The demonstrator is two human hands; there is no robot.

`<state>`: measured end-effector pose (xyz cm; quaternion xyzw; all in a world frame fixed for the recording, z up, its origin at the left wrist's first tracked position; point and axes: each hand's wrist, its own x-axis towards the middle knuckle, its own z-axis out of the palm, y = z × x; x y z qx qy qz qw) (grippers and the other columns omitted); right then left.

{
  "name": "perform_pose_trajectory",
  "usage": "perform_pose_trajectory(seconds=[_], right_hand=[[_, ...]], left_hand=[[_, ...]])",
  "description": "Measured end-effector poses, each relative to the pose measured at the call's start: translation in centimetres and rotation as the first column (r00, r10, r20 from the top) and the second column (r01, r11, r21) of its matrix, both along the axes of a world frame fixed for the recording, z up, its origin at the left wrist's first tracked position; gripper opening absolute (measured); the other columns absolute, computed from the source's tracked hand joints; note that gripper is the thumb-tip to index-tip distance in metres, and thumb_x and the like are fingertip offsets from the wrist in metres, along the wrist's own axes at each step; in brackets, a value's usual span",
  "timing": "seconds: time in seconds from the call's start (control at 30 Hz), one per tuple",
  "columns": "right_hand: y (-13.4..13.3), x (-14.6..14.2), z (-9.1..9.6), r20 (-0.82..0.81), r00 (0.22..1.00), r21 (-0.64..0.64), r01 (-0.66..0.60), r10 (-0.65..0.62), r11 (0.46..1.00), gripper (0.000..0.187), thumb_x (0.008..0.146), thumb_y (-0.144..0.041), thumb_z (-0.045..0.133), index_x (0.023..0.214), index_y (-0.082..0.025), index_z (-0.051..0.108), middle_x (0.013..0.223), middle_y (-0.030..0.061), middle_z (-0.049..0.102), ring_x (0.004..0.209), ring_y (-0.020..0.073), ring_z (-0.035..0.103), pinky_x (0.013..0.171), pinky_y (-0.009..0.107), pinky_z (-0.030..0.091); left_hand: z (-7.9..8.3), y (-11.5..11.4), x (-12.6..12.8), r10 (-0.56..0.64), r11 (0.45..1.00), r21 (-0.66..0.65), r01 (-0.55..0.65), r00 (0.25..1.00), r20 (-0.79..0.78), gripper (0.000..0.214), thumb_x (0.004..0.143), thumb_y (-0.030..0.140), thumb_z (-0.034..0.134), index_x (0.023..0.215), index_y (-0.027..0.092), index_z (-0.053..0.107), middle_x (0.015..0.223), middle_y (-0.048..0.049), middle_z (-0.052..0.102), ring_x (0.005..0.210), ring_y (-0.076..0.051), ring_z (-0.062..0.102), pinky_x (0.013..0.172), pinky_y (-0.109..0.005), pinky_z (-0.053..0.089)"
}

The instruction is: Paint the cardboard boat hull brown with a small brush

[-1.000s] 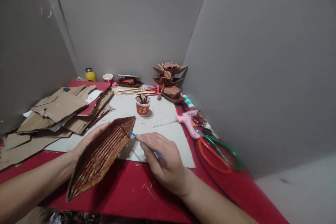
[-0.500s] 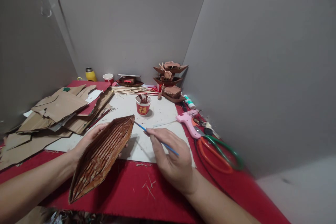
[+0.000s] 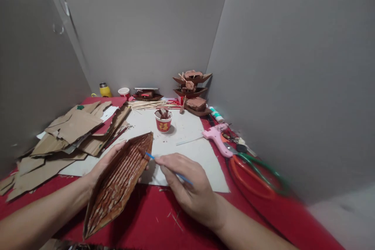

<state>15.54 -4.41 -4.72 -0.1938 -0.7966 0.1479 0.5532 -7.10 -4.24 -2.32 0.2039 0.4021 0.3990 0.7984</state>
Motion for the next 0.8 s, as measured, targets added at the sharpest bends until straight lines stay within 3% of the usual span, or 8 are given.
perform_pose_trajectory(seconds=[0.1, 0.2, 0.33, 0.5, 0.7, 0.8], right_hand=[[-0.2, -0.4, -0.1, 0.002, 0.994, -0.023, -0.109, 0.109, 0.994, 0.044, 0.087, 0.003, 0.057, 0.121, -0.023, 0.064, 0.103, 0.0058, 0.076, 0.096, 0.0167, 0.071, 0.086, 0.028, 0.058], [-0.5, -0.7, -0.1, 0.040, 0.960, -0.050, -0.275, 0.277, 0.960, 0.049, 0.087, 0.003, 0.054, 0.127, -0.024, 0.059, 0.102, 0.0065, 0.076, 0.091, 0.0174, 0.071, 0.082, 0.031, 0.058], [-0.8, -0.8, 0.1, 0.082, 0.914, -0.050, -0.395, 0.398, 0.917, 0.053, 0.089, 0.001, 0.052, 0.134, -0.027, 0.053, 0.107, 0.0075, 0.076, 0.091, 0.0180, 0.070, 0.080, 0.032, 0.057], [-0.8, -0.8, 0.4, 0.036, 0.936, -0.055, -0.348, 0.350, 0.936, 0.045, 0.094, -0.004, 0.052, 0.133, -0.026, 0.057, 0.101, 0.0082, 0.077, 0.087, 0.0182, 0.071, 0.075, 0.031, 0.058], [-0.6, -0.8, 0.3, -0.072, 0.987, -0.065, -0.152, 0.147, 0.986, 0.037, 0.095, -0.007, 0.055, 0.125, -0.027, 0.065, 0.102, 0.0073, 0.078, 0.091, 0.0185, 0.073, 0.078, 0.031, 0.060], [-0.8, -1.0, 0.4, -0.061, 0.973, -0.089, -0.225, 0.221, 0.970, 0.040, 0.092, -0.003, 0.055, 0.124, -0.026, 0.065, 0.097, 0.0069, 0.078, 0.085, 0.0172, 0.072, 0.074, 0.030, 0.059]], left_hand=[[-0.4, 0.1, -0.1, 0.001, 1.000, 0.017, -0.001, 1.000, 0.005, 0.052, 0.098, 0.045, 0.041, 0.089, 0.007, 0.076, 0.069, -0.0116, 0.077, 0.052, -0.019, 0.069, 0.053, -0.028, 0.056], [-0.6, 0.3, -0.1, 0.010, 0.998, 0.062, -0.011, 1.000, 0.016, 0.052, 0.097, 0.046, 0.041, 0.089, 0.009, 0.076, 0.074, -0.0106, 0.078, 0.059, -0.018, 0.071, 0.061, -0.026, 0.056], [-0.6, 0.6, -0.2, -0.012, 0.996, 0.084, 0.009, 0.999, 0.033, 0.060, 0.096, 0.050, 0.038, 0.094, 0.003, 0.075, 0.080, -0.0170, 0.078, 0.060, -0.022, 0.071, 0.060, -0.031, 0.056], [-0.9, 0.7, -0.4, 0.001, 0.995, 0.095, -0.005, 0.999, 0.033, 0.057, 0.096, 0.049, 0.040, 0.099, 0.003, 0.074, 0.084, -0.0176, 0.078, 0.069, -0.023, 0.072, 0.068, -0.032, 0.056], [-1.3, 0.3, -0.4, -0.032, 0.996, 0.081, 0.029, 0.999, 0.029, 0.045, 0.091, 0.048, 0.053, 0.090, 0.008, 0.075, 0.067, -0.0098, 0.076, 0.053, -0.020, 0.068, 0.056, -0.028, 0.054], [-1.6, 0.5, -0.4, -0.034, 0.995, 0.100, 0.028, 0.998, 0.057, 0.045, 0.091, 0.048, 0.052, 0.089, 0.009, 0.075, 0.072, -0.0099, 0.077, 0.058, -0.020, 0.070, 0.061, -0.029, 0.055]])
